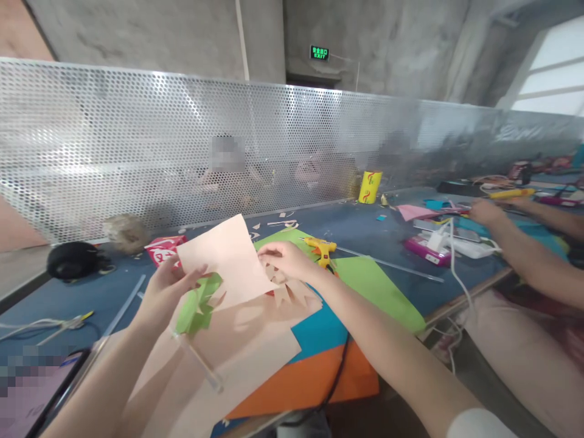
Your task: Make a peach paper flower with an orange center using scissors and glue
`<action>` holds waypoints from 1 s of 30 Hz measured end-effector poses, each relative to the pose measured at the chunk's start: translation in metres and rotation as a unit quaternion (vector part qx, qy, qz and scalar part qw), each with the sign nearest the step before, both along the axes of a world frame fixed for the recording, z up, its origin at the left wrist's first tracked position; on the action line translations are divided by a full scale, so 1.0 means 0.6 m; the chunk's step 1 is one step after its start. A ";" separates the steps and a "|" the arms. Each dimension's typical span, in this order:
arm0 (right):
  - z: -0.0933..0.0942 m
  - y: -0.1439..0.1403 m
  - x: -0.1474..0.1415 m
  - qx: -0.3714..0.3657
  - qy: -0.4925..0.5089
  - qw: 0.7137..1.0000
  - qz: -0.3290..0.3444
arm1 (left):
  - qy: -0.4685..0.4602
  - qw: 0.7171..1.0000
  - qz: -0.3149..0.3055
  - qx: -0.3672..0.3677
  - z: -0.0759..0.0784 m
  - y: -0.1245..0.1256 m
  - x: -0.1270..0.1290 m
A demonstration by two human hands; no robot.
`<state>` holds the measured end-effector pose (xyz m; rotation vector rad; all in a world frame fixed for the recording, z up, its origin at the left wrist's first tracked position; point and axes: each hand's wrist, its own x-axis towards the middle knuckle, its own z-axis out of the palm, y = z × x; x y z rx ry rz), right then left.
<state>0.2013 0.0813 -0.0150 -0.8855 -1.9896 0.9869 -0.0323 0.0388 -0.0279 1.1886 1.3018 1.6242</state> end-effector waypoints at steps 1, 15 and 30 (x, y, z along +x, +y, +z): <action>0.001 0.002 0.002 0.003 -0.006 1.000 0.005 | 0.001 1.000 -0.012 -0.017 -0.004 0.000 0.003; -0.009 -0.019 0.000 0.141 -0.179 0.970 -0.079 | -0.134 0.977 0.123 0.111 0.021 0.002 -0.009; -0.021 -0.044 -0.038 0.186 -0.295 0.936 -0.049 | -0.094 0.965 0.196 0.145 0.028 -0.004 -0.017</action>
